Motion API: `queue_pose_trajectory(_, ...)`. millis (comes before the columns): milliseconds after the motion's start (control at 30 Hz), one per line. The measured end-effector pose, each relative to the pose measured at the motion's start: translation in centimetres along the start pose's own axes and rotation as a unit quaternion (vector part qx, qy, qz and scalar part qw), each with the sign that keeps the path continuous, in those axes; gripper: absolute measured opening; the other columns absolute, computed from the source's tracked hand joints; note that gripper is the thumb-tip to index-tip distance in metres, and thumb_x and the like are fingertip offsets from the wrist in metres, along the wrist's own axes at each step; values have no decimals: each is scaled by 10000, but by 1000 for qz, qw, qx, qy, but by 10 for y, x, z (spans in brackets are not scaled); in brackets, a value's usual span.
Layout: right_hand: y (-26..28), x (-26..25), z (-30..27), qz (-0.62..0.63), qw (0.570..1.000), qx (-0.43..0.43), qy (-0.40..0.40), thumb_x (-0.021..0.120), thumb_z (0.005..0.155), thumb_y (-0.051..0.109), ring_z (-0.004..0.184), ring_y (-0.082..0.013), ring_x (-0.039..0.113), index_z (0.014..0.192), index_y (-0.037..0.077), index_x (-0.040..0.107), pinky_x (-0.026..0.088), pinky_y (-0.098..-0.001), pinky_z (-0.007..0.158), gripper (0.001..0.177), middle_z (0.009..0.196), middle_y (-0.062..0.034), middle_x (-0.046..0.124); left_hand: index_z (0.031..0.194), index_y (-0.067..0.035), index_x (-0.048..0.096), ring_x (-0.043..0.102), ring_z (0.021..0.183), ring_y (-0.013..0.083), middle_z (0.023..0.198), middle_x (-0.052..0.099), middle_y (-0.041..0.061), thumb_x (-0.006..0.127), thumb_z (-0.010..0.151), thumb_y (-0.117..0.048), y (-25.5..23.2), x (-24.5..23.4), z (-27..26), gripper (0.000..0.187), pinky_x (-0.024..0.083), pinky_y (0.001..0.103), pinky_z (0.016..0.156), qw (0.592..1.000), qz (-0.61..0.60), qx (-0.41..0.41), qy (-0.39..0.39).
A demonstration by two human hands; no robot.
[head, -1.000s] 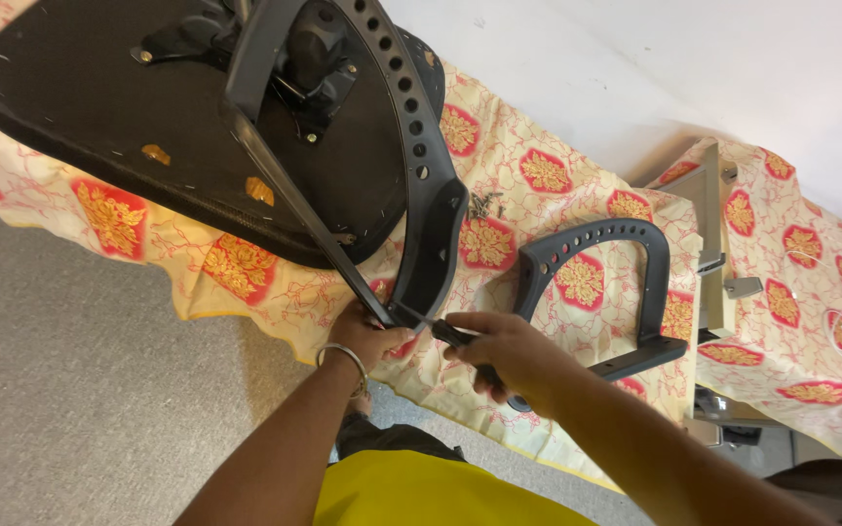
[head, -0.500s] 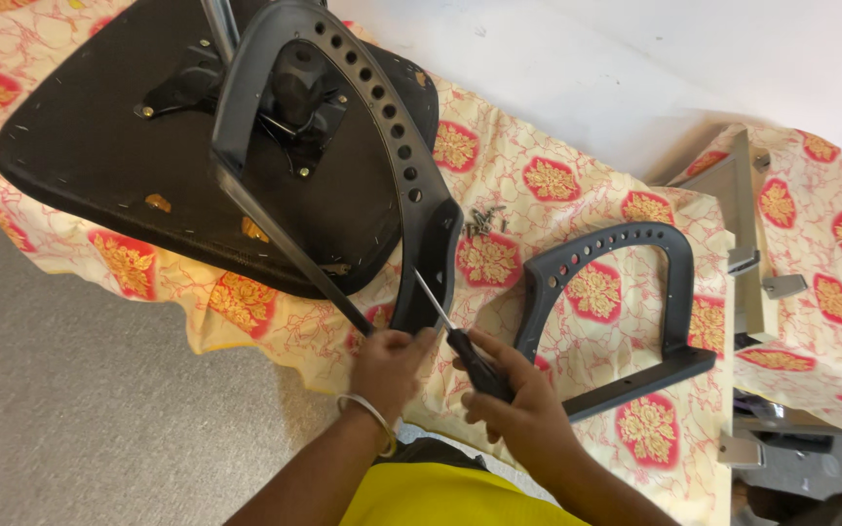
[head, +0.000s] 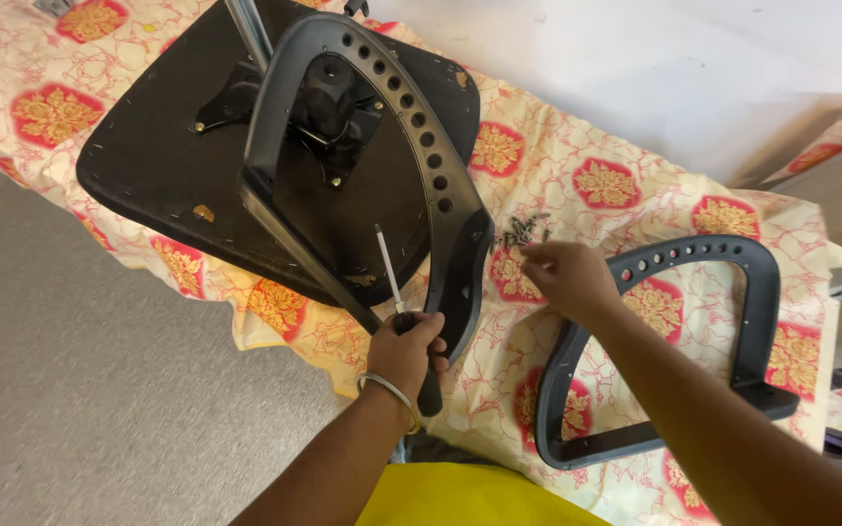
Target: The person uses a screwdriver to tighten screws into the underside of a black chair seat, securing a curved plastic frame to the seat base. The person works methodically across multiple screw holes on the chair base.
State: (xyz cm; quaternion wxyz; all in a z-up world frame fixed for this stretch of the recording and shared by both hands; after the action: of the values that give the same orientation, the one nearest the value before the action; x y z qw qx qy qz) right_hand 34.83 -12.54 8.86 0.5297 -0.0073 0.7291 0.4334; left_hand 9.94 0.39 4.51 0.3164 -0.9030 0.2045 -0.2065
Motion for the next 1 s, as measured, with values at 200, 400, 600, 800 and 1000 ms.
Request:
queue_pose_trajectory(200,-18,39,75,-95,989,-103,43,744,840,279,924,-338,728,1111,165,795,577,-437,832,298,1005,-125,763,975,-92,613,566,491,144,696,612,47,750,860,-178,2,-3,1,198,476,321,445,998,-4,26,-54)
queue_pose_trajectory(400,-14,58,85,-104,986,-119,43,768,800,307,893,-362,717,1034,181,803,573,-456,821,268,971,-124,761,991,-55,625,575,488,152,707,626,54,764,857,-163,-2,6,4,221,486,312,451,997,-7,66,-50)
queue_pose_trajectory(600,-11,65,81,-147,982,-111,30,683,883,280,889,-383,708,936,161,807,558,-483,849,179,941,-156,750,1012,-77,623,570,516,133,729,615,41,745,870,-191,-5,-5,-4,218,505,302,485,996,14,50,-78)
queue_pose_trajectory(800,-6,66,82,-118,978,-172,2,661,850,180,899,-415,692,873,105,764,543,-515,816,130,954,-183,727,1018,-73,632,580,524,135,734,620,41,752,861,-197,-9,-6,-6,234,507,306,488,996,20,62,-61)
queue_pose_trajectory(1000,-17,61,81,-93,987,-130,0,699,810,169,877,-399,689,946,136,785,552,-487,812,164,917,-174,729,983,-71,637,575,513,138,732,617,41,764,866,-210,-10,-17,-1,222,512,306,485,996,24,55,-58)
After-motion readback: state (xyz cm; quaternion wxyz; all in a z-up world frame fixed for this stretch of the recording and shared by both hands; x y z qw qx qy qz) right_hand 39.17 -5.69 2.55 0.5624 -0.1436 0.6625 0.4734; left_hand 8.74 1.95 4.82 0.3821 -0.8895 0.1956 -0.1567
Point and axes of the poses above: each hand's wrist, its own z-axis towards the middle knuckle, its own x-axis out of the palm, y = z × x, the point moved 10 cm from there along z, towards the middle knuckle
